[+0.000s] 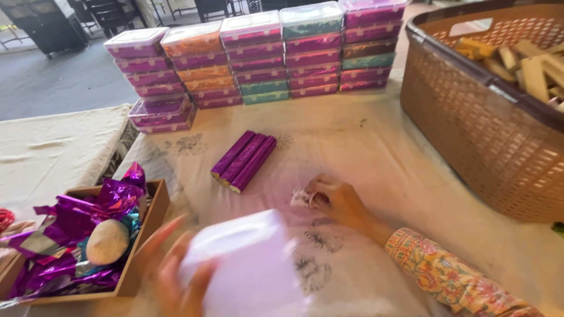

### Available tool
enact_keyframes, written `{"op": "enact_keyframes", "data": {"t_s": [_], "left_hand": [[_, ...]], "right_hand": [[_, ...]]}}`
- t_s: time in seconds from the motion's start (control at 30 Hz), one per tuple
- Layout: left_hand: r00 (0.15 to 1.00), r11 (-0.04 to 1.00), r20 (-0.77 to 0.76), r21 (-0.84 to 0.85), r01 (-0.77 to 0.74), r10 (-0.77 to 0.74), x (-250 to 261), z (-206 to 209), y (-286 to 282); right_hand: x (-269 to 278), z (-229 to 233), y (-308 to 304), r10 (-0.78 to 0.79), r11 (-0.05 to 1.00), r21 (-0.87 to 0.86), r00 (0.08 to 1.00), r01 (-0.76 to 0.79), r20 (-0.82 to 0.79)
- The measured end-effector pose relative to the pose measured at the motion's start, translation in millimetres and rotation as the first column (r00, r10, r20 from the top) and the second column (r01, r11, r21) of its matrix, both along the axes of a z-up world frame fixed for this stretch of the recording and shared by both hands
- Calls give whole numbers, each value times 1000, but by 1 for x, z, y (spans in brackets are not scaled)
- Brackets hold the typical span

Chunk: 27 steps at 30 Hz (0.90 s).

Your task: The person retrieves a wooden object from a basket and wipes it with a cloth. They then unwrap a foil-wrapped item, rewrap it in purple foil, and place it into a clear plastic container along with other wrapped items.

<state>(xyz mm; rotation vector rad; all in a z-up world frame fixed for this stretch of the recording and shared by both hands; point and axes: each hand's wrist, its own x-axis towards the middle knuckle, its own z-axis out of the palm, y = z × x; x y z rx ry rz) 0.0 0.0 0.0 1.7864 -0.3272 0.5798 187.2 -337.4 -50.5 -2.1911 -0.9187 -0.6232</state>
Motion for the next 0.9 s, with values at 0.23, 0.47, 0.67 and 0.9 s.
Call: {"op": "enact_keyframes", "data": {"t_s": [0.23,0.47,0.67,0.9], "left_hand": [[960,867,278,474,-152,17,163,59,-105],[994,478,-5,877,56,-107,134,10,-147],[993,568,35,822,36,-113,160,-11,-155],[970,892,-78,383,242,-230,169,-6,-142]], "right_hand": [[80,-37,-85,-166,738,591,936,326,-309],[82,-29,-103,-352,601,593,843,537,-406],[84,-35,-92,-242,673,605,900,426,-363],[16,38,-48,-344,730,555,916,399,-207]]}}
